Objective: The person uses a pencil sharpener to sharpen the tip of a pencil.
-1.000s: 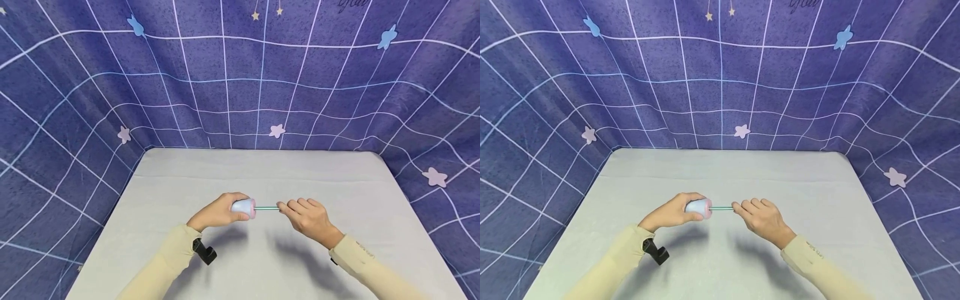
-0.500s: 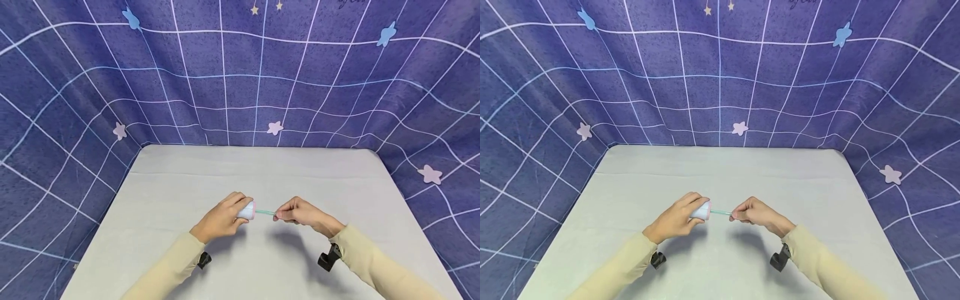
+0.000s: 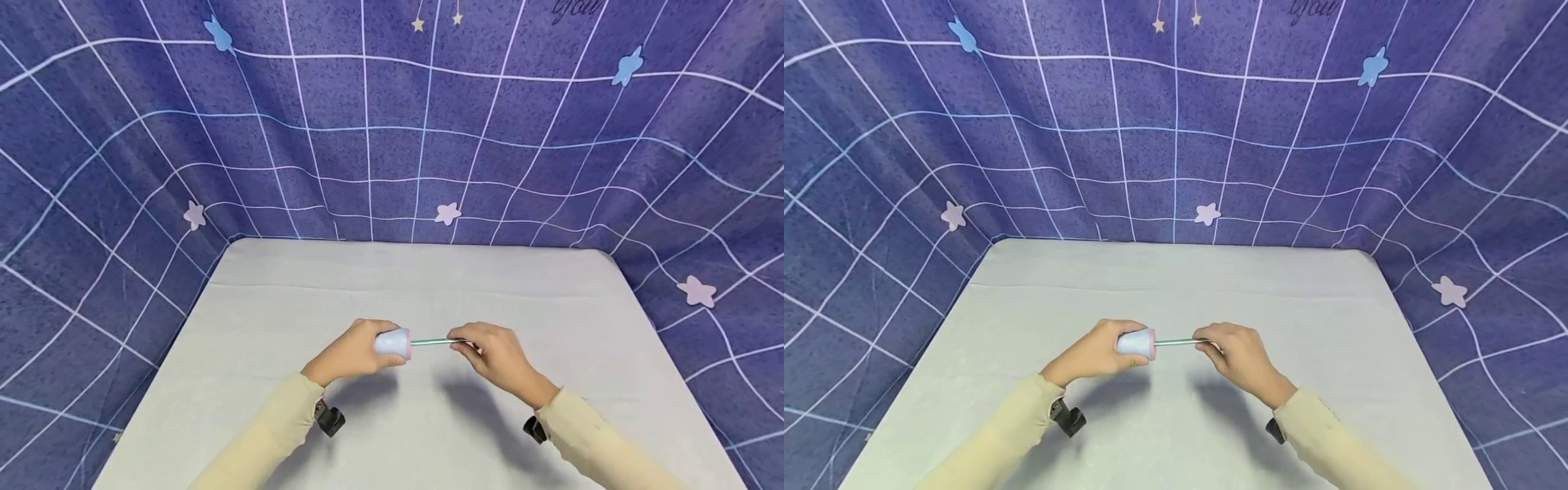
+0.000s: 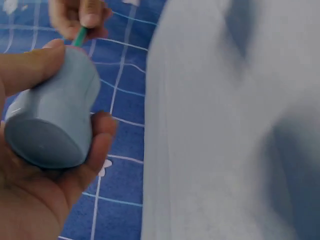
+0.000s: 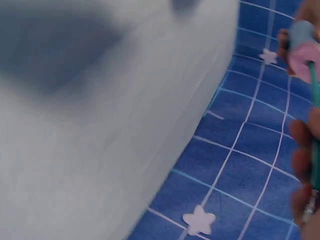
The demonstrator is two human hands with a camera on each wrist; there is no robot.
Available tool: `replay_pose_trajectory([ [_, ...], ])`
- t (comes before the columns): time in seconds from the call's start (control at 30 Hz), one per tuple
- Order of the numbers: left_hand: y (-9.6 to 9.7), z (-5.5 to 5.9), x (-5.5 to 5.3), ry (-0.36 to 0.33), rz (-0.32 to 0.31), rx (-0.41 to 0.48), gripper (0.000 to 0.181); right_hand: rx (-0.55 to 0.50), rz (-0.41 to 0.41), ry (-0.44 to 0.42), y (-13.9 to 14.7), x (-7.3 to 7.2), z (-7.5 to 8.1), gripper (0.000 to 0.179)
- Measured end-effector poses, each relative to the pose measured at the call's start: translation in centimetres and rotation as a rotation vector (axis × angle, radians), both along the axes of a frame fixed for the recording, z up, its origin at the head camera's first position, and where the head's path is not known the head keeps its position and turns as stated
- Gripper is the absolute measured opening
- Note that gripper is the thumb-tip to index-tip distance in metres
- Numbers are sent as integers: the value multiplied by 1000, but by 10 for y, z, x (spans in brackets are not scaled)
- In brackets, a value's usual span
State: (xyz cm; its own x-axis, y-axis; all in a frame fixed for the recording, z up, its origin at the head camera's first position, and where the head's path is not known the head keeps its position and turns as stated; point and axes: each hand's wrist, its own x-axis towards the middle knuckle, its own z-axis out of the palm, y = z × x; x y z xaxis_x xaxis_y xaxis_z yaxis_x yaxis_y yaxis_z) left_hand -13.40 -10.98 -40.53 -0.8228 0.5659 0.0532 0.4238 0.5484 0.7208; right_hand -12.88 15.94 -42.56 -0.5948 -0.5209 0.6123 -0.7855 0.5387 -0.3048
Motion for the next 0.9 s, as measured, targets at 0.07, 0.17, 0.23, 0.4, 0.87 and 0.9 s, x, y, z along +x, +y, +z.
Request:
replay_pose_trajectory([
  [0.07, -2, 2, -3, -59, 0, 35, 37, 10, -18, 205, -1, -2, -3, 7],
  [0.17, -6, 4, -7, -106, -28, 94, 37, 15, -38, 416, -3, -5, -2, 21],
  [0.23, -8, 6, -10, -141, -49, 134, 33, 10, -47, 513, -5, -7, -1, 23],
  [0.4, -12, 7, -14, -273, -131, 234, 24, 17, -54, 615, -8, -8, 2, 23],
  [0.87, -2, 13, -5, 137, -93, 72, 37, 24, -39, 389, -10, 3, 9, 27],
  [0.9, -1, 13, -3, 204, -87, 58, 39, 29, -38, 284, -10, 4, 12, 23],
])
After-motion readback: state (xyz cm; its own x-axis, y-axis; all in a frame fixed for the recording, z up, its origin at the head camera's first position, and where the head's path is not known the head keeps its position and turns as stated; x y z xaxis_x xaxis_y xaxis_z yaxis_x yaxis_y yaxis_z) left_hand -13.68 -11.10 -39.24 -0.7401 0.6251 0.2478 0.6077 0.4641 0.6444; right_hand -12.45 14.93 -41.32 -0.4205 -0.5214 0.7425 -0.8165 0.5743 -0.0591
